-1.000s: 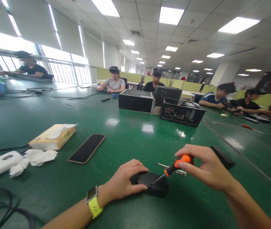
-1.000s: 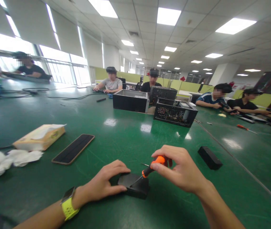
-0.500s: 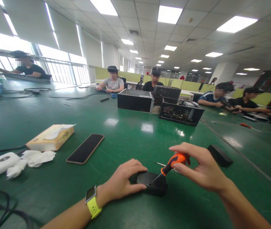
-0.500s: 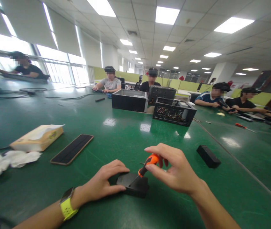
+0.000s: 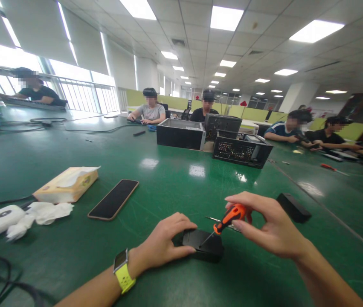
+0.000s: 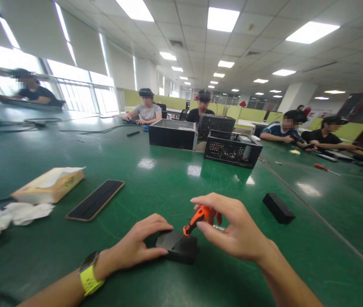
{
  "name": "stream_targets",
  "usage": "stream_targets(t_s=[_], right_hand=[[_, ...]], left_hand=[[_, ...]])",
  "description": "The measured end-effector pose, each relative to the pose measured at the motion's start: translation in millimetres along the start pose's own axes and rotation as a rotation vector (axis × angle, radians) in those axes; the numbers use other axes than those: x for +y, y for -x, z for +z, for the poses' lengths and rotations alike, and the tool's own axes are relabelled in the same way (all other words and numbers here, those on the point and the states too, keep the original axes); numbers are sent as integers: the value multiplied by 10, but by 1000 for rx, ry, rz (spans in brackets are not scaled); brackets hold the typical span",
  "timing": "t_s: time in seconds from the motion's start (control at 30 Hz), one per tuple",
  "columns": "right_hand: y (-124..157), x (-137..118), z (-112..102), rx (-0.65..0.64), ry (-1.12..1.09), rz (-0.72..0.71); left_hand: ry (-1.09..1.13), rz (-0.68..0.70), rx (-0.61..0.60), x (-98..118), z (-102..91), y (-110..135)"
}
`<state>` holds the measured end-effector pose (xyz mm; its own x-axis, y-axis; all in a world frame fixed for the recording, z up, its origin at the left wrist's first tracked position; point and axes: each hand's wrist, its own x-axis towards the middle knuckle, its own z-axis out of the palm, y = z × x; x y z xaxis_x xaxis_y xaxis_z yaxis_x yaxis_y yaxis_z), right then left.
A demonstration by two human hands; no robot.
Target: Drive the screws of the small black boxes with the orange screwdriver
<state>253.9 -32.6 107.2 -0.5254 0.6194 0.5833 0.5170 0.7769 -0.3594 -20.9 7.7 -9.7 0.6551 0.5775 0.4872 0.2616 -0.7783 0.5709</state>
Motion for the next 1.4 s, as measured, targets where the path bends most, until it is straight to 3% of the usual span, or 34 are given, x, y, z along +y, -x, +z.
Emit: stream_targets(t_s=[0.13,0.33,0.43,0.5,0.6,0.67,0.77,0.9,1.07,1.23,1.4], right_hand=[[4,24,-8,53,93,-13],[0,-11,-58,-63,17,26],[1,52,-67,-26,49,34],[2,216,-49,60,36,101],[29,650,29,240,-2,373],[87,983,118,204,-4,513],[241,1382,277,148,30,573],[453,1618,403,1,53,600],[452,1570,348,-73,159,576],[387,1243,398,-225,221,495],[505,994,540,-338,195,475]], left_hand=[[-12,-8,-7,5,-7,-5],[-14,-11,-10,10,-7,-10],[-16,-18,-11,11,-6,-9],[-19,-27,-15,14,-8,-9],[-20,-31,-13,24,-16,-11],[-22,-26,-8,32,-20,-14],[-26,-26,-9,40,-23,-19],[-17,-33,-16,42,-24,-23],[-20,-34,-15,27,-21,-17],[-36,-61,-33,29,-21,-19],[-36,-70,-33,39,-17,-28]])
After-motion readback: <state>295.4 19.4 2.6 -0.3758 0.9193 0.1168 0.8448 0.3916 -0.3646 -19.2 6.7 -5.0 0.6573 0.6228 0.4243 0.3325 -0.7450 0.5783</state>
